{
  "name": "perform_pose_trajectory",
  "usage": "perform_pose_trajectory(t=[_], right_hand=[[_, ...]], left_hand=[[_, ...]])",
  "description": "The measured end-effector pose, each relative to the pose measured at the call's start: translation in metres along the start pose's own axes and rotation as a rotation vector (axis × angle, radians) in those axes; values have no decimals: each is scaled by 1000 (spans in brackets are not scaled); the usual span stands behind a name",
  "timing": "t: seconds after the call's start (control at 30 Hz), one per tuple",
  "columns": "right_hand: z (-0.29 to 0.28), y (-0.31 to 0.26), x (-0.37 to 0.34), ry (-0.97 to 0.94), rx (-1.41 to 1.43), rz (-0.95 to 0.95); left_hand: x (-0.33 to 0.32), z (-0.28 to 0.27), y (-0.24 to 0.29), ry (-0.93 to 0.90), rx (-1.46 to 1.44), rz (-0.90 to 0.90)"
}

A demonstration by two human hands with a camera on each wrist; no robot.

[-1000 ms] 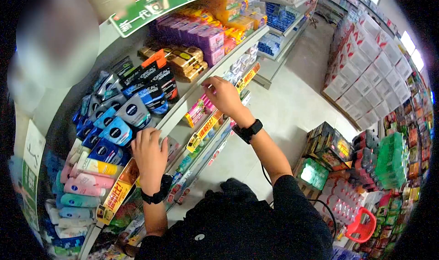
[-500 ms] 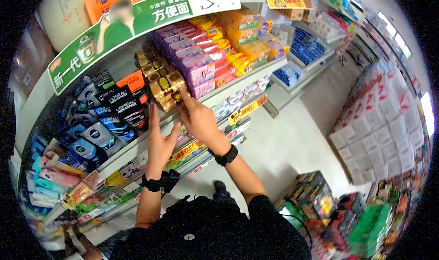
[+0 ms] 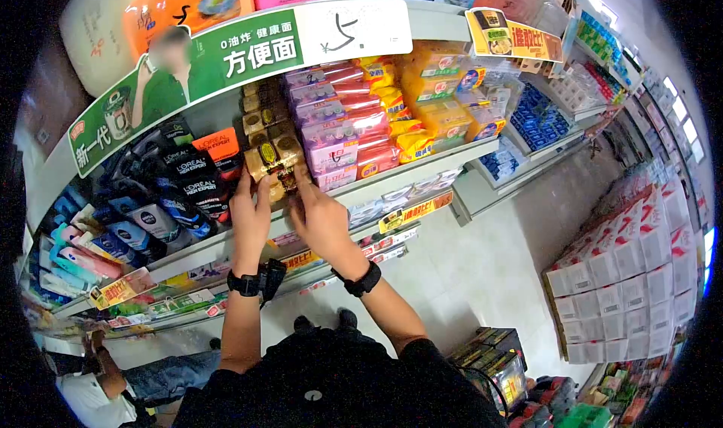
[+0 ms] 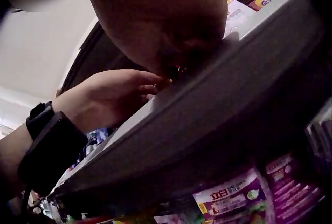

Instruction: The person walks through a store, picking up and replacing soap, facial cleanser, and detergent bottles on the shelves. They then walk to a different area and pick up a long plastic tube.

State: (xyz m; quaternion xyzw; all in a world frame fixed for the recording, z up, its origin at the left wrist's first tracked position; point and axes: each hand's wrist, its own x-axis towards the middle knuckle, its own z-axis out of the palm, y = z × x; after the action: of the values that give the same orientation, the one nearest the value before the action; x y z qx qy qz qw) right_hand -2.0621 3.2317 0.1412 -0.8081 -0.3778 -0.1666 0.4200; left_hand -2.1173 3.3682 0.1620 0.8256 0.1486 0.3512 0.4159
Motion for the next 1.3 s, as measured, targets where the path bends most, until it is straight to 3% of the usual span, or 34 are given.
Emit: perform_pose_trajectory(t=[0.07, 0.2, 0.3, 0.43, 0.63, 0.73, 0.97, 1.07, 1.17, 1.3], right_hand=[[-3, -4, 1, -10, 3, 7], [0, -3, -4, 11, 28, 35], [6, 1, -7, 76, 55, 53], [9, 3, -8, 74, 38, 75], [15, -7, 1, 8, -115, 207], [17, -9, -1, 136, 45, 180], [22, -6, -11, 205, 107, 161], [17, -12, -10, 190, 135, 146], [12, -15, -8, 153, 170, 197], [10, -14, -3, 132, 97, 129]], left_hand=[[2, -1, 2, -27, -9, -63], [2, 7, -9, 123, 43, 110], [3, 7, -5, 123, 98, 93], [2, 5, -7, -59, 12, -17], [-1, 5, -15, -90, 95, -43], [-4, 8, -17, -27, 132, -7], [-5, 3, -12, -17, 54, 83], [-5, 1, -6, 57, 90, 84], [-4, 1, -8, 60, 104, 110], [-3, 2, -10, 37, 104, 102]])
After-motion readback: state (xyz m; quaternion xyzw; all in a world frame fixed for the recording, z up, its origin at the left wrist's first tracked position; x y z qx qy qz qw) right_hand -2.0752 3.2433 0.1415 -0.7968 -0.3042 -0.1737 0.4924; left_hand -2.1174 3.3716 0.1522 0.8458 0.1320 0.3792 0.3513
